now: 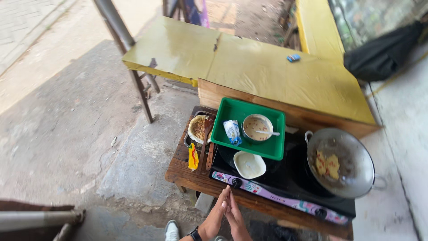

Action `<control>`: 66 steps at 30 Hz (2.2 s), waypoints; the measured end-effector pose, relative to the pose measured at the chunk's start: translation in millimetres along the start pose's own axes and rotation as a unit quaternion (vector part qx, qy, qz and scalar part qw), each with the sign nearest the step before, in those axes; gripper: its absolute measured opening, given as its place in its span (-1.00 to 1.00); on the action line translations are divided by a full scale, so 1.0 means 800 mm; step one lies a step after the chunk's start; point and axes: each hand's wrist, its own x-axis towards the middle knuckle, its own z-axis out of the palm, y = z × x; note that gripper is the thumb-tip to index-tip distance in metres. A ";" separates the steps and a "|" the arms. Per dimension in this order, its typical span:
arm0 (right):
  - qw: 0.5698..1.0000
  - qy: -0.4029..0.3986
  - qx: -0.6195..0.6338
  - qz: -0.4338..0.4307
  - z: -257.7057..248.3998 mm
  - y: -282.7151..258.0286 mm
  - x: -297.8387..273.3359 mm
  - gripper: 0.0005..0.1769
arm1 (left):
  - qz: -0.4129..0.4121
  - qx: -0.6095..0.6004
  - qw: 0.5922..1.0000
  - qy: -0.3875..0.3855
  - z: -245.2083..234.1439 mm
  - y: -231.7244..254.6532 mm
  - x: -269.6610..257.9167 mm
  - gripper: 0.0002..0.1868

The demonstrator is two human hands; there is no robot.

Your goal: The person stirs a mixture in a bowl with a spoon, adds liquid from a cup, and continues stirring. They pour the mixture into a pan on a stove, flip it with a spatula, and later open seasoning packets with a knife.

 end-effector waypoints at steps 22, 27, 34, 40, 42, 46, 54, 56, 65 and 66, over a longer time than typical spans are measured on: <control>0.777 -0.588 -0.099 0.200 0.054 0.099 -0.010 0.24 | 0.120 -0.054 0.852 0.506 0.144 -0.078 -0.252 0.01; 0.653 -0.736 -0.085 0.157 0.164 0.138 -0.119 0.24 | 0.171 0.006 0.733 0.658 0.196 -0.069 -0.391 -0.03; 0.539 -0.803 -0.118 0.226 0.318 0.153 -0.424 0.17 | 0.150 0.011 0.576 0.804 0.329 -0.045 -0.658 -0.03; 0.407 -0.867 -0.145 0.250 0.389 0.172 -0.640 0.12 | 0.247 -0.023 0.427 0.869 0.418 -0.086 -0.816 -0.04; 0.365 -0.879 -0.154 0.266 0.402 0.203 -0.679 0.11 | 0.283 -0.058 0.385 0.877 0.429 -0.130 -0.852 -0.04; 0.318 -0.902 -0.150 0.249 0.440 0.286 -0.732 0.04 | 0.297 -0.048 0.311 0.901 0.413 -0.208 -0.918 -0.08; 0.317 -0.888 -0.212 0.257 0.610 0.358 -0.837 -0.08 | 0.277 -0.069 0.297 0.911 0.356 -0.217 -1.093 -0.19; 0.311 -0.891 -0.196 0.266 0.673 0.360 -0.876 -0.09 | 0.314 -0.048 0.308 0.897 0.335 -0.193 -1.157 -0.22; 0.311 -0.912 -0.169 0.207 0.907 0.335 -1.046 -0.15 | 0.290 -0.022 0.313 0.904 0.297 -0.058 -1.417 -0.27; 0.314 -0.913 -0.170 0.198 0.919 0.339 -1.059 -0.16 | 0.294 -0.026 0.310 0.904 0.294 -0.060 -1.439 -0.26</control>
